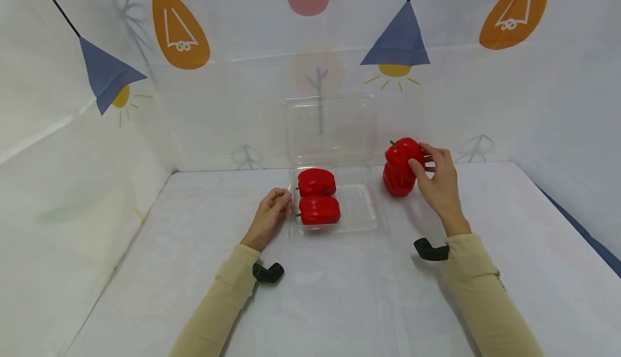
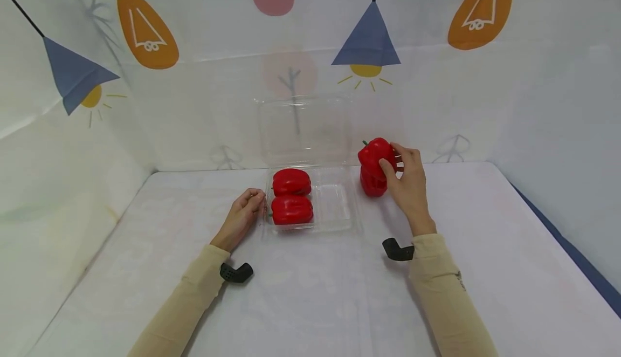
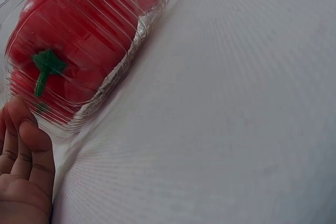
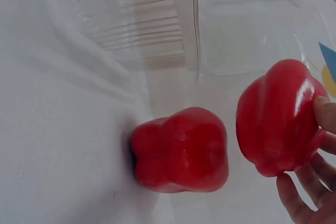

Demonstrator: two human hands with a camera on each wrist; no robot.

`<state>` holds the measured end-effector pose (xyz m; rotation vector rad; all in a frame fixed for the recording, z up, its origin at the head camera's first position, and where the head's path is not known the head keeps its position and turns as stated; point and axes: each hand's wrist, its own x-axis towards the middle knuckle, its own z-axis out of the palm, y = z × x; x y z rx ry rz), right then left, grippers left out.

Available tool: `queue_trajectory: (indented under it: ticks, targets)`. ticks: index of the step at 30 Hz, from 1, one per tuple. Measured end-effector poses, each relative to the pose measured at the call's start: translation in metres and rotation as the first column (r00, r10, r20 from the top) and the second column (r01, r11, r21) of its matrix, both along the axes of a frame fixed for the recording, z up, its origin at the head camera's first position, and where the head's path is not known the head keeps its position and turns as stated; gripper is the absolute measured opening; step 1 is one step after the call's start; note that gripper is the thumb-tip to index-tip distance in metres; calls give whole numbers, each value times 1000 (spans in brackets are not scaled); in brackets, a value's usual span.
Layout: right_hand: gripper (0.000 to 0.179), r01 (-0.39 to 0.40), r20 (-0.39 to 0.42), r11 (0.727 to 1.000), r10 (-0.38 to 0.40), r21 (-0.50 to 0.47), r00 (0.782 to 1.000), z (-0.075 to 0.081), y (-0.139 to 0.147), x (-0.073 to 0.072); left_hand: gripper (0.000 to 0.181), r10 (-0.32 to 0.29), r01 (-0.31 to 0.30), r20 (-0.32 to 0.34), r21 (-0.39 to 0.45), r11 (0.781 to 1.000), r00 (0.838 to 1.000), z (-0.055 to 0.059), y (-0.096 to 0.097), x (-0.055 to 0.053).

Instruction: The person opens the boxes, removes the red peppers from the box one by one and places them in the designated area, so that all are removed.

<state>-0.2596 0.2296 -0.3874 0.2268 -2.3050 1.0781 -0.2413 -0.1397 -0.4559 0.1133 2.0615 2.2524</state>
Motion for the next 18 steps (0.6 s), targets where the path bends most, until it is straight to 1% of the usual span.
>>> queue_trajectory:
  ticks: [6,12,15,18]
  targets:
    - [46,39,23,997,-38,-65,999,-1,3,-1,21,14,-14,-6,-10,1000,1000,1,-1,2]
    - [47,82,71,993,-76,-87,995,-2,5,0,20,25,-24,11,-6,1000,1000,1,0,2]
    - [48,104,99,990,-94,-96,991,-2,7,1,19,33,-33,7,-17,999,999,2,0,3]
    - [48,134,127,986,-121,-101,984,-2,10,2,20,27,-27,3,-33,999,1000,2,2,4]
